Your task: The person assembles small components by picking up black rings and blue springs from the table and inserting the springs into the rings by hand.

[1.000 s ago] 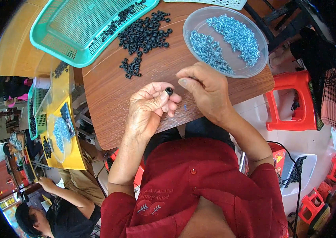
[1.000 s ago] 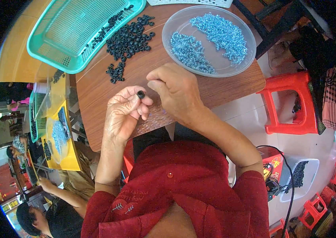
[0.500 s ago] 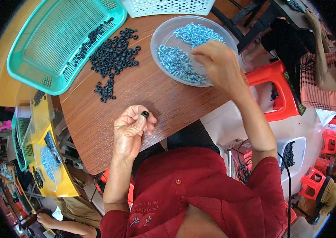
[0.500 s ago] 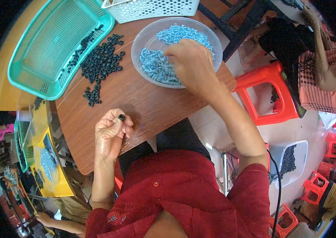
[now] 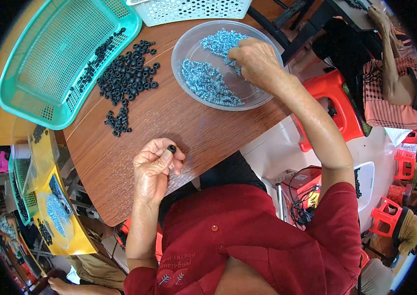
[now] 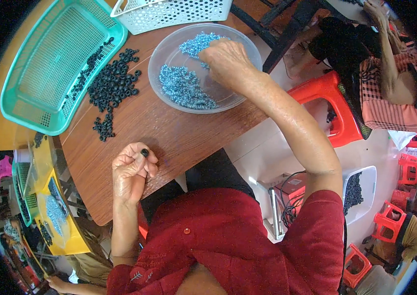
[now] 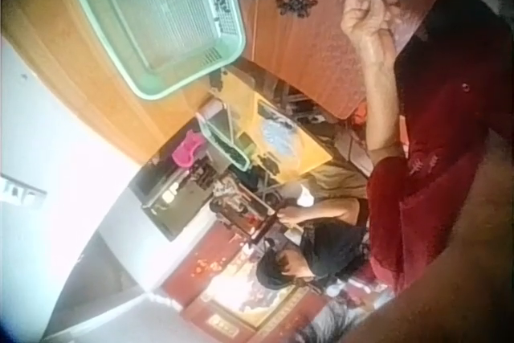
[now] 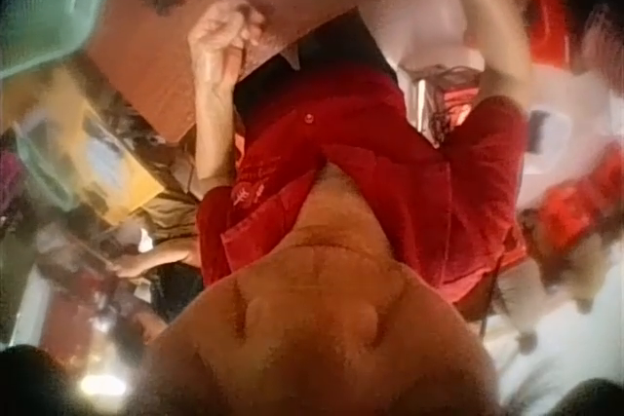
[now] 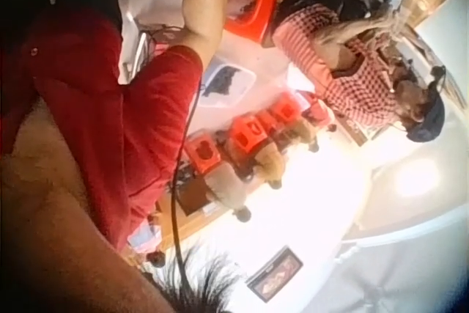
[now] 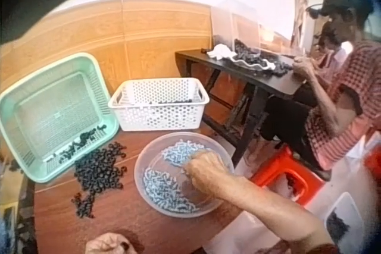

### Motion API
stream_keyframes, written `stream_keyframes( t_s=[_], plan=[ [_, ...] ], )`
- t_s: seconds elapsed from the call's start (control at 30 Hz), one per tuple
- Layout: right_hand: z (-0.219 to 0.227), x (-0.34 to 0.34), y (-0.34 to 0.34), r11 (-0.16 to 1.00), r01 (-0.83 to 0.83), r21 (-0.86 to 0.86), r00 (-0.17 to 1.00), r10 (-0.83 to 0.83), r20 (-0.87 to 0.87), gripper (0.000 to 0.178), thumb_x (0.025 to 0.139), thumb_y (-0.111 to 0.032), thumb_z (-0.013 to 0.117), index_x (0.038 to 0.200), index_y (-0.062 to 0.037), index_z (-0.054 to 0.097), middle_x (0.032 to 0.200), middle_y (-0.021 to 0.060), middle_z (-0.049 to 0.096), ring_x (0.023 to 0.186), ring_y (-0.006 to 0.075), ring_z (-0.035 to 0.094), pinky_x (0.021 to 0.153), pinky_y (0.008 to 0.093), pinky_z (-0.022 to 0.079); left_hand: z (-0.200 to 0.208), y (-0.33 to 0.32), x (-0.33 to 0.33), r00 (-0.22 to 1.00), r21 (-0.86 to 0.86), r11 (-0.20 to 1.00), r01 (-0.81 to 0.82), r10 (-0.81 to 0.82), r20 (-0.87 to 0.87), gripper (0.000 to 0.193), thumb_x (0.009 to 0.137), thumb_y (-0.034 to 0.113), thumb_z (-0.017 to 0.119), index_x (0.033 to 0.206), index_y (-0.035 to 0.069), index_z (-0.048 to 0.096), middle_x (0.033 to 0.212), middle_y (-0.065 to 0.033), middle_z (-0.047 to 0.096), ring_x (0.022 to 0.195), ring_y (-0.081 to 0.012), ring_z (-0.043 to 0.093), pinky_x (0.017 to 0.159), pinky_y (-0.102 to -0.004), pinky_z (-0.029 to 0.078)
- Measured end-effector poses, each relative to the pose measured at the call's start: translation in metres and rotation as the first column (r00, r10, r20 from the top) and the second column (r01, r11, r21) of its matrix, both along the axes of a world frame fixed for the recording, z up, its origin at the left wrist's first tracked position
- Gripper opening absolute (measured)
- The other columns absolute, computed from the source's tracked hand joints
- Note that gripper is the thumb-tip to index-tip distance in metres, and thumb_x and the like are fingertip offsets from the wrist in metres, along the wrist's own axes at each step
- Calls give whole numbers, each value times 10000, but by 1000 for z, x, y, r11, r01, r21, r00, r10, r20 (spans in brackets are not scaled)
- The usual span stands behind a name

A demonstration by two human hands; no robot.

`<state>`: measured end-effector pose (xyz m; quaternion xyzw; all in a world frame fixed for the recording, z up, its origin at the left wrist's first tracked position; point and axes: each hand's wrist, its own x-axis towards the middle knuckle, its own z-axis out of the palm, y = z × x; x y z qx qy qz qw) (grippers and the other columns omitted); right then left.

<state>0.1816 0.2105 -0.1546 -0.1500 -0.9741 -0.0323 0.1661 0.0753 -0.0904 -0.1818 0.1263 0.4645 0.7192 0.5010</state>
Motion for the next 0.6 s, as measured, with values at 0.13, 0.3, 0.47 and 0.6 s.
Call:
stream_keyframes(
  t_s=[0.13, 0.3, 0.47, 0.6],
  plan=[
    [6, 14, 4, 999, -17, -50, 1000, 17, 10, 181, 681, 0, 616, 829, -74, 690, 755, 112, 596, 810, 304, 588, 683, 421, 457, 0, -1, 0, 1000, -4, 1000, -25, 25, -12, 159, 850, 58, 624, 949, -55, 572, 802, -161, 633, 604, -180, 586, 532, -272, 459],
    [-14, 18, 2, 984, -81, -157, 996, 76, -39, 147, 699, -39, 636, 820, -103, 688, 759, 103, 588, 804, 303, 577, 699, 417, 452, -3, 1, 0, 1000, -13, 1000, -13, 13, -26, 200, 845, 79, 637, 969, -56, 557, 797, -163, 621, 594, -186, 590, 521, -282, 474],
    [-14, 14, -2, 972, -151, -181, 988, 147, -35, 120, 704, -57, 653, 817, -85, 680, 773, 108, 597, 822, 304, 579, 700, 418, 452, -1, 3, 3, 999, -10, 999, -30, 30, -13, 159, 840, 48, 629, 944, -58, 572, 799, -164, 631, 603, -196, 587, 528, -283, 459],
    [4, 27, 7, 986, -94, -139, 990, 77, -119, 125, 656, -15, 600, 756, -51, 665, 770, 167, 614, 819, 364, 597, 663, 467, 477, -3, 1, 4, 999, 8, 999, -47, 47, -22, 169, 836, 51, 635, 942, -62, 568, 790, -166, 629, 597, -205, 587, 528, -293, 468]
  ],
)
